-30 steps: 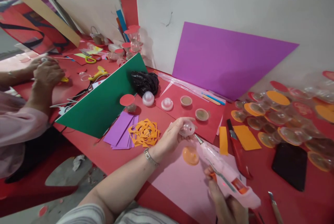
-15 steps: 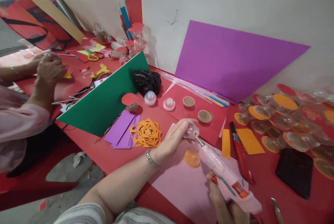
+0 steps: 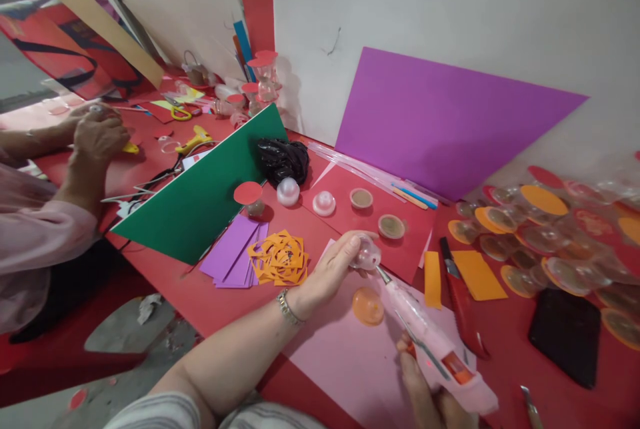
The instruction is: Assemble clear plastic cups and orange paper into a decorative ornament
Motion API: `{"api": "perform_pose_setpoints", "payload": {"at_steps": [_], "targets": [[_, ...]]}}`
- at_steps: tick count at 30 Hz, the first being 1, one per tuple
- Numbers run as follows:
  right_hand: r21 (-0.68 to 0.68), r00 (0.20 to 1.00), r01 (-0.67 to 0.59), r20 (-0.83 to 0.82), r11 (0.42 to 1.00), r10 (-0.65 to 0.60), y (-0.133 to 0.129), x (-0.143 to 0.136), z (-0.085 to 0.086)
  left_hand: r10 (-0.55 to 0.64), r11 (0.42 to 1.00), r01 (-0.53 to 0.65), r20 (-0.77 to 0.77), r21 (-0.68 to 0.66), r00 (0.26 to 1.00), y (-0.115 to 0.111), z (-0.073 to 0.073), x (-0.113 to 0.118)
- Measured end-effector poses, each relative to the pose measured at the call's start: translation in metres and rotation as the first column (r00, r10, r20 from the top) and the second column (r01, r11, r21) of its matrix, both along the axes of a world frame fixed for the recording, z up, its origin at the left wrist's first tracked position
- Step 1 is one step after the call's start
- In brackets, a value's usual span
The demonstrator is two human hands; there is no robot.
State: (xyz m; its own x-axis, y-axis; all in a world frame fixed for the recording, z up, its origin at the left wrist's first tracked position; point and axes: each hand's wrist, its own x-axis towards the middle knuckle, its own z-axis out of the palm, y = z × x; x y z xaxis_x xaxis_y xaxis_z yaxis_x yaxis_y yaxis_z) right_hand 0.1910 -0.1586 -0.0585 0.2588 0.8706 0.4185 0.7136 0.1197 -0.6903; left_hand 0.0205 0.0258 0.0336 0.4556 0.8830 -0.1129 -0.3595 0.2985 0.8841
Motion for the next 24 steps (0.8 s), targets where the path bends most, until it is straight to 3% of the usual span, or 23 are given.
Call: {"api": "perform_pose_setpoints", "payload": {"at_steps": [3, 7, 14, 24], "targets": [[0.069, 0.976, 0.030, 0.214, 0.997, -0.045, -0.001, 0.000, 0.001, -0.003, 1.000, 0.003, 0.003, 0.009, 1.000, 0.000, 0.000, 0.000], [0.139, 0.874, -0.025, 0.484, 0.990, -0.046, 0.001, 0.002, 0.003, -0.003, 1.000, 0.003, 0.008, 0.010, 1.000, -0.001, -0.002, -0.001], [0.104, 0.943, 0.000, 0.332, 0.995, -0.035, 0.003, 0.006, 0.005, -0.005, 1.000, 0.005, -0.007, 0.014, 1.000, 0.000, -0.001, -0.001], [0.130, 0.949, 0.037, 0.307, 0.991, -0.076, 0.008, -0.003, 0.011, -0.011, 1.000, 0.011, -0.014, 0.014, 1.000, -0.002, 0.001, -0.002]]}}
